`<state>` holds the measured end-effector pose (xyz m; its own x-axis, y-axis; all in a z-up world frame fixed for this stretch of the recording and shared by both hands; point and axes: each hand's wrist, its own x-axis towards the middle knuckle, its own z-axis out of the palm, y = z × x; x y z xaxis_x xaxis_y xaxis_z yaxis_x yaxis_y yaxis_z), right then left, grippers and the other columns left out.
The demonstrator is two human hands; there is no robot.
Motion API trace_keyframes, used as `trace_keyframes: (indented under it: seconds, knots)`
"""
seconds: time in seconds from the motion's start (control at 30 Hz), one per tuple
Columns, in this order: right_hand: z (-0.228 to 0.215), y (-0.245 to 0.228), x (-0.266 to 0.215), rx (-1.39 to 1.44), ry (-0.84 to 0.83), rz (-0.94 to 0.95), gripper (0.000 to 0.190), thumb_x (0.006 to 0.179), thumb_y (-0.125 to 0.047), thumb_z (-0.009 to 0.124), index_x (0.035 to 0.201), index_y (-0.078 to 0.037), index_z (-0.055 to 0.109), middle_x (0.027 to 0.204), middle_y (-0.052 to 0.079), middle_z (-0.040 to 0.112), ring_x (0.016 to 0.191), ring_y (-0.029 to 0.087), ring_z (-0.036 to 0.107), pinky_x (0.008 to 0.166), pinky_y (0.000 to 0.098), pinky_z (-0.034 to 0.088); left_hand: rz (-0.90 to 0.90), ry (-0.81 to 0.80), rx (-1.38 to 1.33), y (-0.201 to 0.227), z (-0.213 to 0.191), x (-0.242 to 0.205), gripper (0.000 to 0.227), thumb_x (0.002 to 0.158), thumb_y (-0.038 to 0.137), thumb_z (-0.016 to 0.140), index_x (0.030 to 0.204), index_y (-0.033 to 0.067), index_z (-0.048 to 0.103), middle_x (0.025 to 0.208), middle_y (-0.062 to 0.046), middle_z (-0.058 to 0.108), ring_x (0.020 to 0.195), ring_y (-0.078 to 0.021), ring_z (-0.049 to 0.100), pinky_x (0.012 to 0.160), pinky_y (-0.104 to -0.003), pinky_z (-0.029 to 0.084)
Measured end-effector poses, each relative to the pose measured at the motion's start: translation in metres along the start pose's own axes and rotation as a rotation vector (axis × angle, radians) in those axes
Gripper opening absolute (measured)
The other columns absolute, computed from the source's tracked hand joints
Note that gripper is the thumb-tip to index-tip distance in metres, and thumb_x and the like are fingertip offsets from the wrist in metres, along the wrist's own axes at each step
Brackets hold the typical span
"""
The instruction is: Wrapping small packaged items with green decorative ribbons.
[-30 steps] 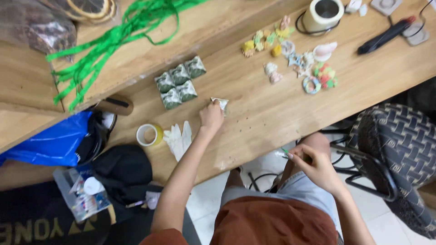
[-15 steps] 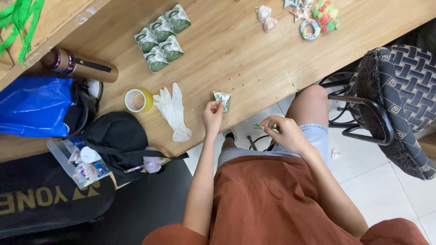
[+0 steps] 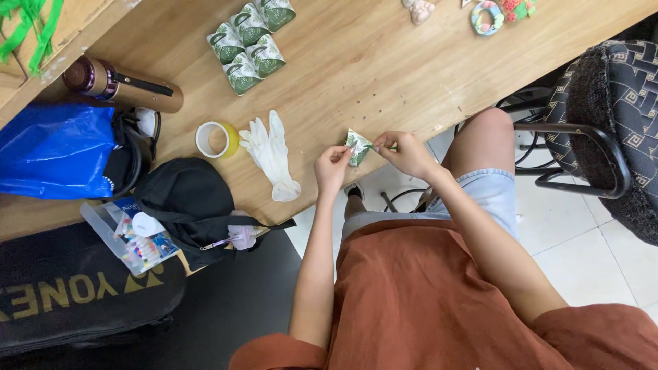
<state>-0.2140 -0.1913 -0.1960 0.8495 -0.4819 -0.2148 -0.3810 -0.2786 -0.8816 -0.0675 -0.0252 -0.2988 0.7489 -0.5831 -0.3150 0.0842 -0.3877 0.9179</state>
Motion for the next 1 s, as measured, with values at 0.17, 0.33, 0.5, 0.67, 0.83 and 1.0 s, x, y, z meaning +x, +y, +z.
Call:
trace_keyframes:
  seconds: [0.17, 0.33, 0.5, 0.67, 0.83, 1.0]
  knots:
    - [0.011, 0.005, 0.011, -0.054, 0.012, -0.011, 0.019, 0.091, -0.015, 0.071, 0.107, -0.004, 0.076, 0.091, 0.014, 0.075, 0.081, 0.023, 0.071, 0.077, 0.0356, 0.056, 0.004, 0.024, -0.251, -0.017, 0.012, -0.003, 0.02, 0.094, 0.009, 0.072, 0.109, -0.0036, 0.069, 0.091, -0.007, 0.075, 0.078, -0.0093, 0.071, 0.07, -0.026, 0.057]
    - [0.015, 0.015, 0.019, -0.088, 0.032, -0.015, 0.019, 0.091, -0.013, 0.07, 0.107, -0.005, 0.077, 0.095, 0.015, 0.075, 0.086, 0.026, 0.073, 0.079, 0.0367, 0.057, 0.019, 0.004, -0.209, 0.018, 0.004, -0.017, 0.029, 0.095, 0.007, 0.072, 0.118, -0.003, 0.058, 0.092, -0.01, 0.074, 0.08, -0.0134, 0.071, 0.073, -0.028, 0.056]
    - [0.019, 0.011, 0.032, -0.137, 0.013, -0.002, 0.022, 0.091, -0.016, 0.069, 0.11, -0.006, 0.075, 0.102, 0.015, 0.076, 0.094, 0.029, 0.074, 0.082, 0.039, 0.057, 0.107, 0.006, 0.059, 0.038, -0.019, -0.024, 0.037, 0.091, 0.002, 0.066, 0.125, 0.0015, 0.052, 0.095, -0.01, 0.069, 0.079, -0.0166, 0.069, 0.072, -0.031, 0.058]
    - [0.038, 0.012, 0.04, -0.203, -0.01, 0.012, 0.021, 0.089, -0.018, 0.07, 0.107, -0.009, 0.075, 0.1, 0.015, 0.076, 0.093, 0.031, 0.073, 0.082, 0.0412, 0.056, 0.152, -0.043, 0.203, 0.053, -0.029, -0.028, 0.04, 0.091, 0.001, 0.067, 0.129, 0.0054, 0.054, 0.095, -0.009, 0.069, 0.078, -0.0183, 0.068, 0.071, -0.033, 0.056]
    - [0.05, 0.012, 0.047, -0.226, -0.025, -0.037, 0.02, 0.088, -0.018, 0.07, 0.104, -0.009, 0.076, 0.098, 0.016, 0.075, 0.093, 0.034, 0.072, 0.082, 0.0433, 0.056, 0.13, -0.058, 0.319, 0.074, -0.025, -0.028, 0.041, 0.089, 0.002, 0.065, 0.129, 0.0104, 0.056, 0.098, -0.007, 0.067, 0.076, -0.0206, 0.071, 0.07, -0.036, 0.056]
    - [0.045, -0.007, 0.048, -0.278, -0.061, 0.009, 0.02, 0.089, -0.018, 0.068, 0.106, -0.011, 0.074, 0.098, 0.018, 0.074, 0.094, 0.036, 0.071, 0.082, 0.0453, 0.055, 0.34, -0.061, 0.64, 0.055, -0.021, -0.014, 0.023, 0.088, 0.008, 0.073, 0.105, 0.0091, 0.059, 0.103, -0.009, 0.062, 0.088, -0.0309, 0.068, 0.072, -0.046, 0.052]
